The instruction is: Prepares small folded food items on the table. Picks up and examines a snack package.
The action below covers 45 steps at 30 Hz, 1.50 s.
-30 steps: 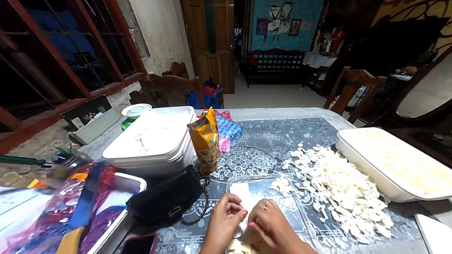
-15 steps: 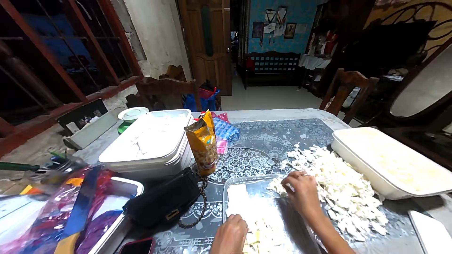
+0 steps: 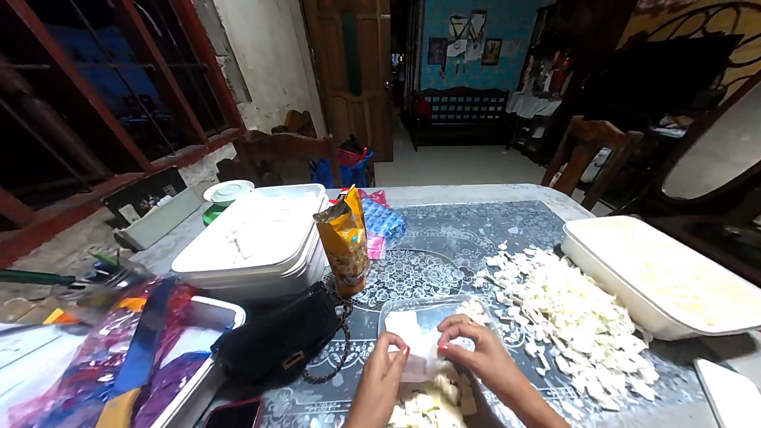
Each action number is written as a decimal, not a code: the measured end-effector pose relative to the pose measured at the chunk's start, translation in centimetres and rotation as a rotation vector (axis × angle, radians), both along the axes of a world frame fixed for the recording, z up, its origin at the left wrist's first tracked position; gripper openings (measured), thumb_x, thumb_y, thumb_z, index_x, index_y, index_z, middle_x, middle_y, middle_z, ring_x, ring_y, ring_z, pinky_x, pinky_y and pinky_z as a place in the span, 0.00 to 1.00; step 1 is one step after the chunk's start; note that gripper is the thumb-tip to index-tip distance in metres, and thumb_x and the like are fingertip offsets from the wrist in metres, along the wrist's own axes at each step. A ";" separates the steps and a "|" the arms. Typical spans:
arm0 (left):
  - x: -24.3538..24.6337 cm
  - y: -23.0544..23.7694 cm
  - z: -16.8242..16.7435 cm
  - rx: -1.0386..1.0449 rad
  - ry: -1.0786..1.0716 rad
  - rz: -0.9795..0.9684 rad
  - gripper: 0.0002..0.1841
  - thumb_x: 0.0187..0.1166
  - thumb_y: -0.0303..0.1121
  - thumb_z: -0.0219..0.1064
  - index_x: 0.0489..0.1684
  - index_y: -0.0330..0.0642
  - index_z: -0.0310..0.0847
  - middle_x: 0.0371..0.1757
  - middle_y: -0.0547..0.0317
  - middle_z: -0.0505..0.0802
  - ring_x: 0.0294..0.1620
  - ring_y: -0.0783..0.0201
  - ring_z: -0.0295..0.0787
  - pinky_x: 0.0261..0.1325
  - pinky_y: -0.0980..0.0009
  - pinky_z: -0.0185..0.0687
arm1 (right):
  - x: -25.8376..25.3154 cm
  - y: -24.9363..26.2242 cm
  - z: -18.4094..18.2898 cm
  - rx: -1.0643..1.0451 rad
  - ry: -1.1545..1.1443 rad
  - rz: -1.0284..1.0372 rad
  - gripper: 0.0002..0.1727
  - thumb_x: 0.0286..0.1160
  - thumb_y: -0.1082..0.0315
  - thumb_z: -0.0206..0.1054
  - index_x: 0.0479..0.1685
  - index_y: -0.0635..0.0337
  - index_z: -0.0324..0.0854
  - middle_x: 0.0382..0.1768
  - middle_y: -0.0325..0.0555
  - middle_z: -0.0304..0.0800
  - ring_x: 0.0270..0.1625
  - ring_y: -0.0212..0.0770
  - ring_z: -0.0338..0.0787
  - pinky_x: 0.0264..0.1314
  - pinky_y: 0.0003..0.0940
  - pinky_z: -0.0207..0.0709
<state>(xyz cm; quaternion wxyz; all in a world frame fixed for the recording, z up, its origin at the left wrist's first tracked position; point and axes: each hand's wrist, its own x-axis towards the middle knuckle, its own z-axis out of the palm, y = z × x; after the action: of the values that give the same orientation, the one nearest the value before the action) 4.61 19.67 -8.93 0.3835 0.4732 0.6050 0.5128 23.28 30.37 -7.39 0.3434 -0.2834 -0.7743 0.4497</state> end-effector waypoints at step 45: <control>0.6 0.2 0.2 -0.148 -0.489 -0.085 0.10 0.76 0.19 0.67 0.51 0.35 0.76 0.31 0.60 0.94 0.32 0.68 0.93 0.43 0.70 0.91 | -1.1 -1.3 -2.1 0.417 -0.178 0.198 0.15 0.68 0.60 0.77 0.40 0.65 0.90 0.48 0.56 0.94 0.57 0.56 0.91 0.63 0.58 0.77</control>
<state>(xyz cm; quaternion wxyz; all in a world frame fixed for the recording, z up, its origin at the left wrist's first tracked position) 5.20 19.86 -8.73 0.5732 0.3310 0.5099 0.5495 22.19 29.06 -9.50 0.2793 -0.1677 -0.9016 0.2848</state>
